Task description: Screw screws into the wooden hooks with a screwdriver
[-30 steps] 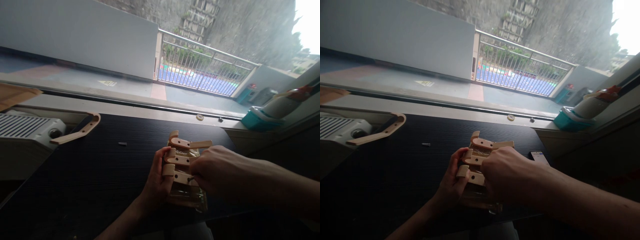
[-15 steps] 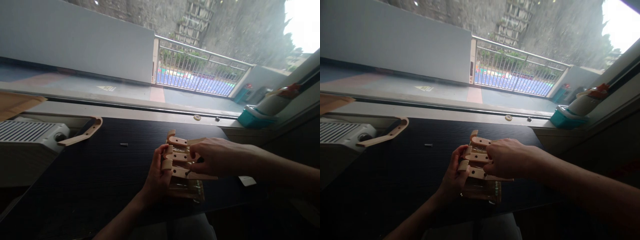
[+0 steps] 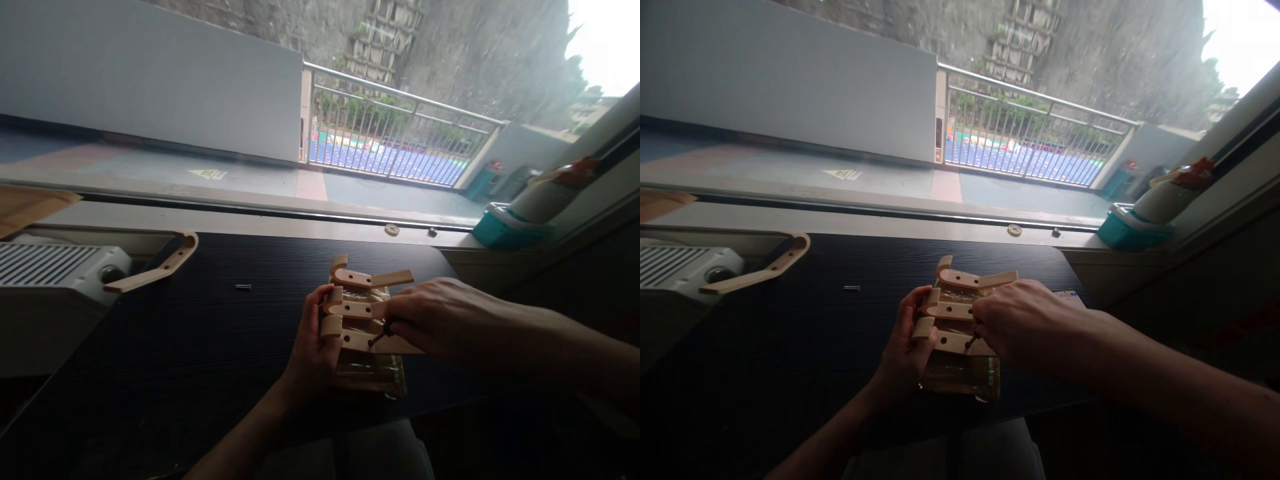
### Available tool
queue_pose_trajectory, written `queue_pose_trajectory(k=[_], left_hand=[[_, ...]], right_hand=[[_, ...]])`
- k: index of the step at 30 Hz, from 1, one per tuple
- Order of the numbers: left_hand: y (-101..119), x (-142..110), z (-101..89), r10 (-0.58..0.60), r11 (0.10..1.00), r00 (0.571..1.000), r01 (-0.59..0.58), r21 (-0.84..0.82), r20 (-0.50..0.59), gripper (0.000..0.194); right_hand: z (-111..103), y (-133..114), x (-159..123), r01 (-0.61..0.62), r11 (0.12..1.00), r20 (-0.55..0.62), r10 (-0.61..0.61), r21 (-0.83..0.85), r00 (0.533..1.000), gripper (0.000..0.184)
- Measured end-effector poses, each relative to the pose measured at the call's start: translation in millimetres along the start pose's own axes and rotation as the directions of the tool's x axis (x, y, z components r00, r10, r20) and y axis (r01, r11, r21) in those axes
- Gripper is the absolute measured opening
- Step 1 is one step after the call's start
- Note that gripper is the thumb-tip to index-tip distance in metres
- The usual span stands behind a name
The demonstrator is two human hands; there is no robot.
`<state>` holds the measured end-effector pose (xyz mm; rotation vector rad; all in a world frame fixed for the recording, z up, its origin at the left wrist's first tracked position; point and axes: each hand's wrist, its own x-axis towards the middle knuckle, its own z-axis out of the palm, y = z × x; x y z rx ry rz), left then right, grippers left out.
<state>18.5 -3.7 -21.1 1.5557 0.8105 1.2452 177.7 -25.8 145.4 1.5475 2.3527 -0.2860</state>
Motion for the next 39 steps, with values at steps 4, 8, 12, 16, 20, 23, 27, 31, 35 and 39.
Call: queue_pose_trajectory(k=[4, 8, 12, 16, 20, 23, 27, 31, 35, 39], left_hand=[[-0.7, 0.7, 0.4, -0.016, 1.0, 1.0, 0.017, 0.027, -0.021, 0.059], [0.9, 1.0, -0.6, -0.019, 0.998, 1.0, 0.02, 0.053, -0.022, 0.056], [1.0, 0.3, -1.3, -0.033, 0.999, 0.999, 0.033, 0.034, -0.012, 0.057], [-0.7, -0.5, -1.0, -0.044, 0.999, 0.999, 0.044, 0.007, -0.005, 0.058], [-1.2, -0.5, -1.2, -0.051, 0.998, 0.999, 0.051, 0.025, 0.004, 0.058], [-1.0, -0.1, -1.6, -0.037, 0.998, 0.999, 0.037, 0.05, 0.002, 0.06], [-1.0, -0.2, -2.1, -0.044, 0.996, 0.999, 0.044, 0.071, -0.012, 0.057], [-1.8, -0.7, -2.9, -0.059, 0.995, 0.998, 0.06, 0.075, -0.012, 0.059], [-2.9, -1.3, -3.5, -0.091, 0.994, 0.996, 0.092, 0.063, -0.015, 0.06], [-4.3, -1.9, -3.3, -0.109, 0.992, 0.994, 0.11, 0.057, -0.023, 0.058]], right_hand=[[2.3, -6.0, -1.1, -0.048, 0.998, -0.011, 0.048, -0.047, 0.999, 0.029], [-8.2, -4.1, -1.3, 0.025, 1.0, -0.051, -0.026, -0.015, 0.998, 0.017], [-15.7, 5.0, -4.2, 0.19, 0.982, -0.082, -0.189, 0.002, 0.978, 0.013], [-11.9, 2.8, -2.6, 0.281, 0.957, -0.089, -0.275, 0.072, 0.957, 0.017], [-1.4, -3.5, 3.5, 0.121, 0.988, -0.142, -0.107, 0.092, 0.984, 0.015], [6.1, -0.1, 7.4, -0.022, 0.992, -0.198, 0.046, 0.122, 0.979, 0.022], [8.6, 8.3, 4.9, -0.139, 0.977, -0.233, 0.175, 0.164, 0.957, 0.031], [9.6, 9.4, -3.0, -0.188, 0.965, -0.368, 0.245, 0.183, 0.897, 0.027], [16.4, 6.6, -4.4, -0.143, 0.968, -0.371, 0.213, 0.206, 0.904, 0.026], [22.8, 7.1, -1.7, -0.105, 0.963, -0.381, 0.196, 0.247, 0.904, 0.029]])
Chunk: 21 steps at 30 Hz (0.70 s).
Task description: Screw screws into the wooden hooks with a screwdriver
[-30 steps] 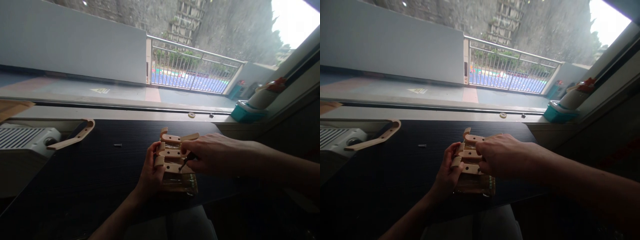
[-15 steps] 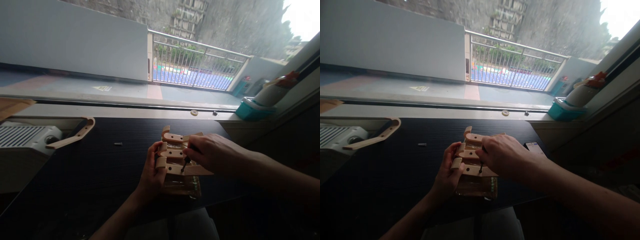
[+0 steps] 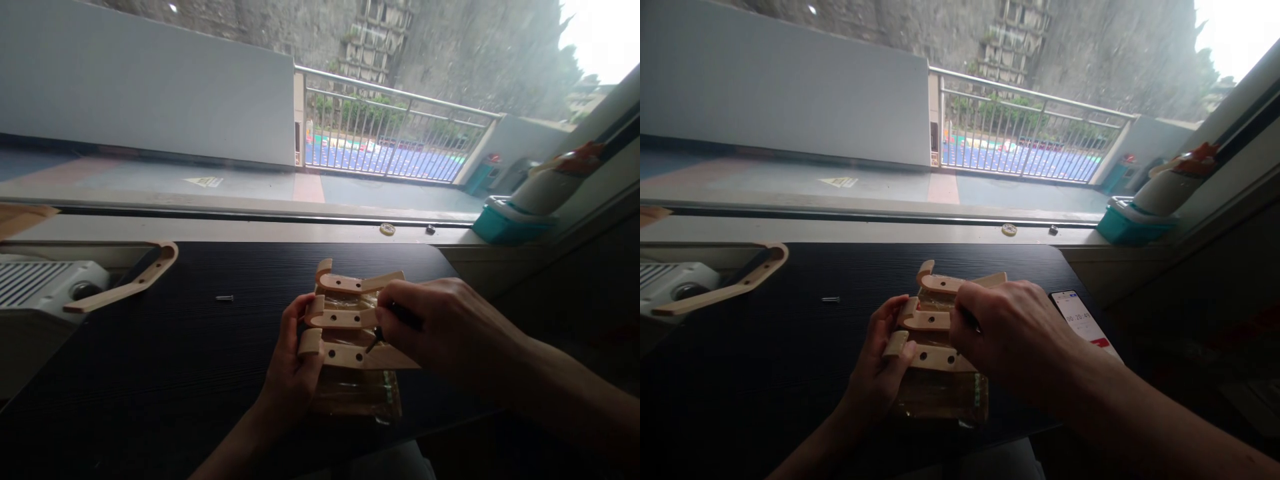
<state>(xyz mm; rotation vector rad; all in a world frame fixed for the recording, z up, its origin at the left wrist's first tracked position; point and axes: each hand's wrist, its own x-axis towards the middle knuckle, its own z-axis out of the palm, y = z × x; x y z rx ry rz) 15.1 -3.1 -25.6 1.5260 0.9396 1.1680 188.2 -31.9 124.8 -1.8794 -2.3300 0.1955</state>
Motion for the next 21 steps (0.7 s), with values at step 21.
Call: queue_pose_trajectory(k=[21], left_hand=[[-0.5, -0.4, 0.5, 0.031, 0.999, 1.0, -0.031, 0.014, -0.005, 0.057]], right_hand=[[14.5, 3.3, 0.3, 0.13, 0.99, 0.001, -0.13, -0.054, 0.991, 0.026]])
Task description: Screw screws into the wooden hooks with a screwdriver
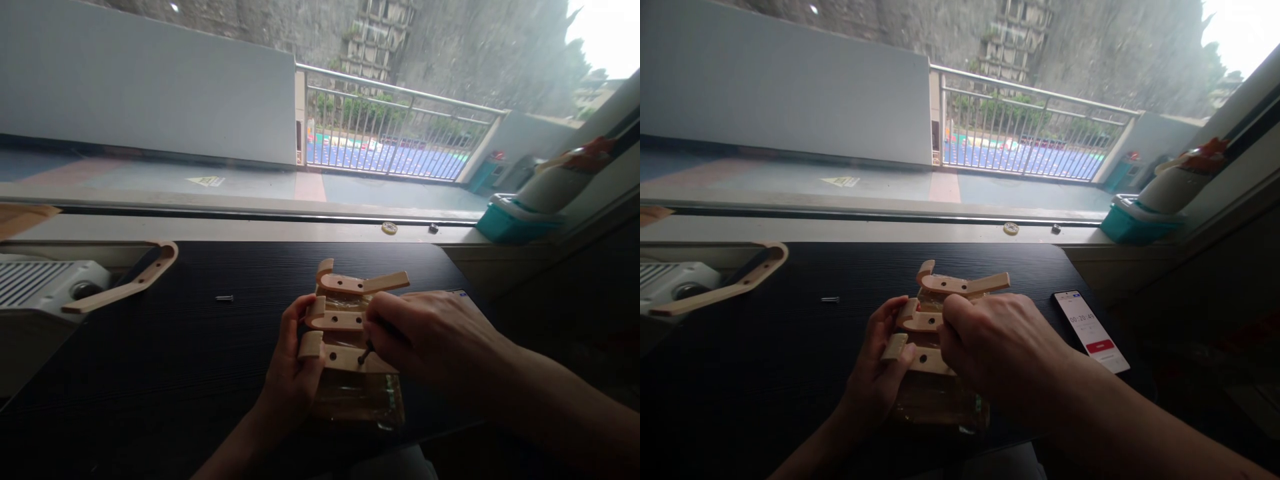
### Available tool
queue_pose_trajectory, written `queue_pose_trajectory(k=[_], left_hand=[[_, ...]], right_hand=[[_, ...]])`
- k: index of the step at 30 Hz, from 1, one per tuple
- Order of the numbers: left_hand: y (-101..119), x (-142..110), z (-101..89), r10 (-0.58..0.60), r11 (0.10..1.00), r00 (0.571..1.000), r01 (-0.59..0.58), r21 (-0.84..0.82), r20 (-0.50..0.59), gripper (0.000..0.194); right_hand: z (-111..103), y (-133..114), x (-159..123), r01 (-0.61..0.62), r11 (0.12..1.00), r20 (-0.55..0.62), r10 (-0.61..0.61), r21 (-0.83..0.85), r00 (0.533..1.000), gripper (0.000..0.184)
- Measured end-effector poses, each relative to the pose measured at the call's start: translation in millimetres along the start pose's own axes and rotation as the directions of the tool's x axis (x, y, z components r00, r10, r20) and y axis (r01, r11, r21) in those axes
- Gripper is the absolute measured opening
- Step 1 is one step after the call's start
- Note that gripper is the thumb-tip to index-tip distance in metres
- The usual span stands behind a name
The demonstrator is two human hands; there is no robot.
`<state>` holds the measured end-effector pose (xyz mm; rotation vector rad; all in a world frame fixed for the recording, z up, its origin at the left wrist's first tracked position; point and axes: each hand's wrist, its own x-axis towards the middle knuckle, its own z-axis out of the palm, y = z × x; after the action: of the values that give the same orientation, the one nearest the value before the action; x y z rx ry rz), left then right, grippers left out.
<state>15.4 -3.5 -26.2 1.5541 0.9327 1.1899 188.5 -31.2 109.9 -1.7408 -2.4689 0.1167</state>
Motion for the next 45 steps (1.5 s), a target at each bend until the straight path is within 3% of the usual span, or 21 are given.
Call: queue_pose_trajectory(k=[6, 11, 16, 23, 27, 32, 39, 43, 45], left_hand=[[1.8, 0.3, 0.0, -0.008, 1.0, 1.0, 0.008, 0.006, -0.005, 0.056], [2.0, -0.7, -0.6, -0.015, 1.0, 1.0, 0.016, 0.017, -0.001, 0.057], [0.3, -2.4, -0.6, -0.03, 1.0, 1.0, 0.03, 0.009, 0.003, 0.056], [-0.6, 0.0, 0.3, 0.009, 1.0, 1.0, -0.009, 0.023, 0.008, 0.059], [0.7, 0.9, 0.9, 0.045, 0.999, 0.999, -0.045, 0.006, 0.001, 0.059], [1.8, 0.4, 1.5, 0.03, 0.999, 1.0, -0.03, -0.015, 0.002, 0.058], [0.9, 1.7, 1.6, 0.037, 0.999, 0.999, -0.037, -0.009, 0.0, 0.06], [2.9, 2.6, 2.6, 0.044, 0.999, 0.999, -0.044, -0.013, -0.011, 0.059], [3.6, 3.1, 2.9, 0.047, 0.999, 0.999, -0.048, -0.017, -0.014, 0.058]], right_hand=[[-18.2, -3.9, 2.0, 0.102, 0.993, 0.147, -0.11, 0.057, 0.983, 0.007], [-20.6, -2.1, 7.5, 0.186, 0.976, 0.174, -0.203, 0.11, 0.963, 0.007], [-5.6, 2.3, 3.7, 0.115, 0.985, 0.1, -0.128, 0.125, 0.987, 0.007], [-0.2, -4.9, 6.6, -0.14, 0.988, 0.006, 0.141, -0.058, 0.99, 0.017], [-17.0, -5.6, 8.6, -0.028, 0.998, 0.142, 0.035, -0.056, 0.989, 0.022], [-35.3, -10.8, 12.3, 0.168, 0.985, 0.31, -0.168, 0.027, 0.936, 0.015], [-26.7, -7.6, 13.6, 0.119, 0.993, 0.349, -0.118, 0.018, 0.93, 0.02], [-23.8, -6.9, 11.1, 0.021, 0.996, 0.321, 0.007, -0.085, 0.947, 0.023], [-27.2, -11.5, 11.6, 0.037, 0.99, 0.32, 0.008, -0.133, 0.948, 0.021]])
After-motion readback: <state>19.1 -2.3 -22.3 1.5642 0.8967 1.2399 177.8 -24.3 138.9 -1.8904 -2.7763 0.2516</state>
